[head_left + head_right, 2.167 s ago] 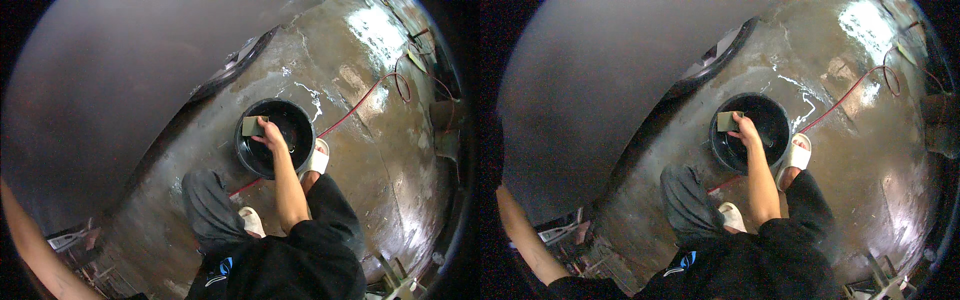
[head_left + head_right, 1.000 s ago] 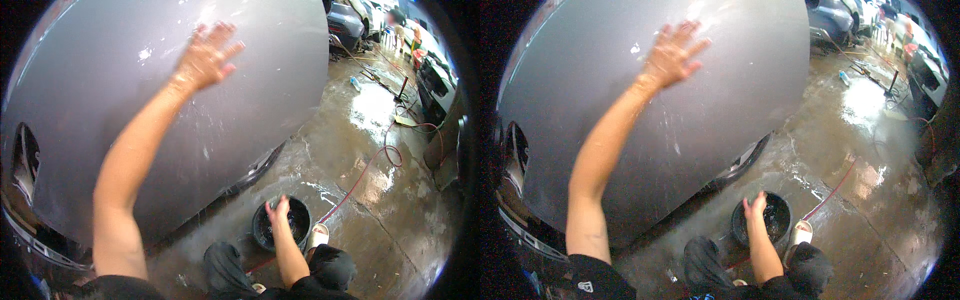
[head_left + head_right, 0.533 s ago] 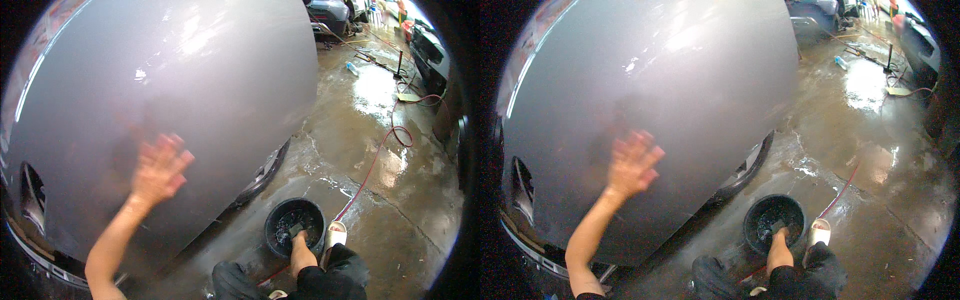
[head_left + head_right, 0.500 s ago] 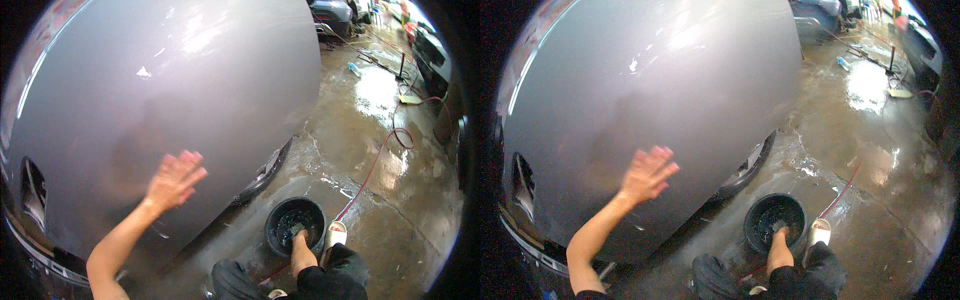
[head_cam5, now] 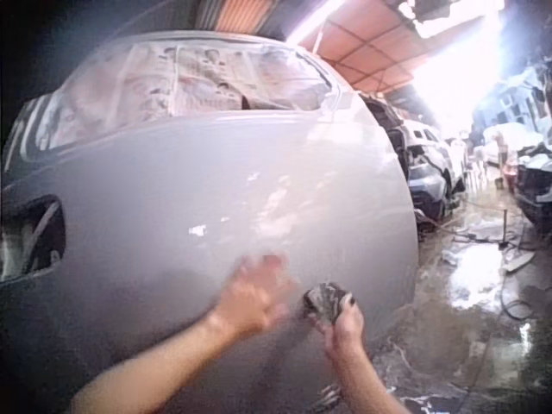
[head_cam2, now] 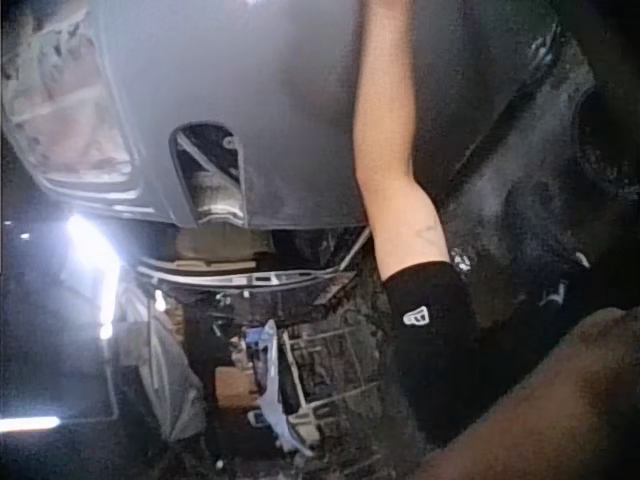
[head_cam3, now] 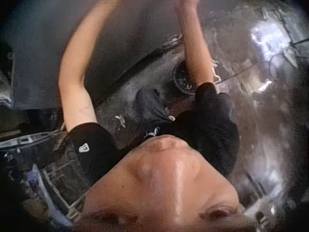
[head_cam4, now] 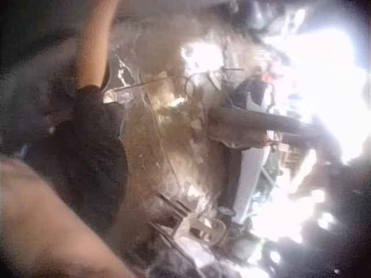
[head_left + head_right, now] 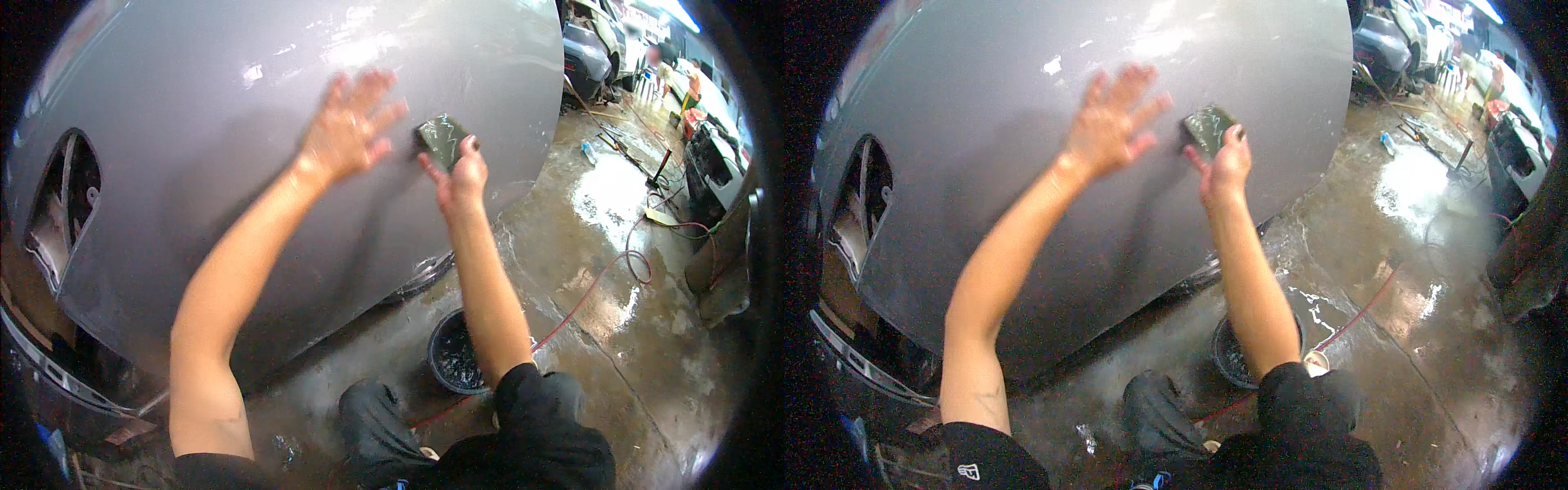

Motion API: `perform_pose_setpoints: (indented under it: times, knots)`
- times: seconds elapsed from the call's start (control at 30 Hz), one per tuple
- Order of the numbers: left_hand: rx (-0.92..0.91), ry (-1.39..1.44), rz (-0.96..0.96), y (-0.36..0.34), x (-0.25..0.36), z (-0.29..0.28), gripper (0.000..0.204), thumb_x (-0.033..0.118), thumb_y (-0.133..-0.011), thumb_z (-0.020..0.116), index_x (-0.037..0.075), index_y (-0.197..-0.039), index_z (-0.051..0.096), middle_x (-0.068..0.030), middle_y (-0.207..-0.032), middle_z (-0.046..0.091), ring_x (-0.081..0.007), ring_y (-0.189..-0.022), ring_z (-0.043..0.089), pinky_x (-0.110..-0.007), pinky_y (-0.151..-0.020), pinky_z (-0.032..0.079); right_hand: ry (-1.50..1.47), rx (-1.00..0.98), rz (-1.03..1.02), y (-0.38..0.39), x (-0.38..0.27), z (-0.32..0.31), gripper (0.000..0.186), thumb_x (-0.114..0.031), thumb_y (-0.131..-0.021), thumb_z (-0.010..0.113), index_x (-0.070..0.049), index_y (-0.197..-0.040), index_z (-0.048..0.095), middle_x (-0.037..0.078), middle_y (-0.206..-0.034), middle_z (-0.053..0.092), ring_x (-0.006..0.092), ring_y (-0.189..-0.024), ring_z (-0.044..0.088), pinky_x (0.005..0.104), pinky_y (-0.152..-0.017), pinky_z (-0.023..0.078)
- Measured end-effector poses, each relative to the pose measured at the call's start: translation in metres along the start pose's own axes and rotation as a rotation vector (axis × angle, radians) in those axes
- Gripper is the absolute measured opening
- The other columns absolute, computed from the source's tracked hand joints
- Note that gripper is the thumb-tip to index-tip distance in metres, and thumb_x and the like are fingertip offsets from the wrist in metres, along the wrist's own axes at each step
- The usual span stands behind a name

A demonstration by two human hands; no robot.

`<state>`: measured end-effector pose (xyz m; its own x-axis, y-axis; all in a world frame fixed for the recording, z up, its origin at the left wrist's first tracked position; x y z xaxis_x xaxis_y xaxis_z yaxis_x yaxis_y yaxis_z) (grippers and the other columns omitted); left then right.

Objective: The person sands a large gray car door panel with a sanding block, repeatedly dipping the block into a bucket of water and rubbing the surface in circular and linear motions. The person occasionally pauses to feel the surface with their hand.

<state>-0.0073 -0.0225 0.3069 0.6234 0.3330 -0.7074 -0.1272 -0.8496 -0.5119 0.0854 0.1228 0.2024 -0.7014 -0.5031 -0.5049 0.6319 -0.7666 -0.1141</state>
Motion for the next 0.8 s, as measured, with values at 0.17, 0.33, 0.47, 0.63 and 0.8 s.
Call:
perform_pose_setpoints:
  times: [0.17,0.33,0.47,0.63,0.8]
  knots:
    - [0.076,-0.348,-0.321,0.034,-0.146,-0.112,0.056,0.052,-0.097,0.046,0.019,-0.143,0.051,-0.0173,-0.157,0.031,-0.0367,-0.146,0.025,-0.058,-0.115,0.020,0.332,0.177,-0.179,-0.006,-0.010,0.000,0.059,-0.037,-0.105,0.040,-0.001,-0.149,0.027,0.019,-0.153,0.031,0.0352,-0.136,0.037,0.0502,-0.097,0.049]
    - [0.357,-0.402,-0.362,0.174,-0.194,-0.142,0.055,0.045,-0.100,0.046,0.033,-0.152,0.034,-0.0059,-0.159,0.030,-0.0318,-0.143,0.033,-0.057,-0.112,0.028,1.650,0.240,-0.834,-0.146,-0.010,-0.091,0.062,-0.037,-0.103,0.037,0.000,-0.151,0.024,0.020,-0.159,0.020,0.0353,-0.146,0.021,0.0511,-0.118,0.018]
    - [0.186,-0.371,-0.440,0.244,-0.182,-0.178,0.045,0.032,-0.099,0.053,0.021,-0.142,0.049,-0.0073,-0.146,0.047,-0.0308,-0.132,0.046,-0.045,-0.108,0.037,1.317,0.066,-1.139,-0.062,0.083,0.093,0.069,-0.025,-0.096,0.042,-0.003,-0.156,0.015,0.018,-0.163,0.012,0.0322,-0.152,0.004,0.0520,-0.120,0.004]
    - [0.257,-0.220,-0.597,0.264,-0.191,-0.175,0.025,0.020,-0.100,0.054,0.006,-0.115,0.068,-0.0074,-0.126,0.063,-0.0274,-0.112,0.062,-0.035,-0.094,0.049,1.243,-1.031,-1.572,0.148,0.138,0.268,0.072,-0.019,-0.083,0.052,-0.012,-0.152,0.033,0.012,-0.162,0.021,0.0290,-0.150,0.015,0.0599,-0.118,0.010]
    - [0.387,-0.224,-0.525,0.264,-0.189,-0.184,0.021,0.019,-0.096,0.059,0.008,-0.113,0.067,-0.0073,-0.116,0.067,-0.0268,-0.105,0.065,-0.036,-0.089,0.052,1.587,-0.640,-1.829,0.029,0.100,0.243,0.054,-0.016,-0.091,0.048,-0.005,-0.144,0.045,0.018,-0.152,0.038,0.0327,-0.142,0.034,0.0542,-0.117,0.023]
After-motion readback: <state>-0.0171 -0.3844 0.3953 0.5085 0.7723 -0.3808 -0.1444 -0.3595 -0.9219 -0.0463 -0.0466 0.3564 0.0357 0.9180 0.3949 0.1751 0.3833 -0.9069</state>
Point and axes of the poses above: each hand's wrist, its own y-axis away from the middle knuckle, its own z-axis out of the palm, x = y × z, the point moved 2 cm from there along -y, towards the middle knuckle
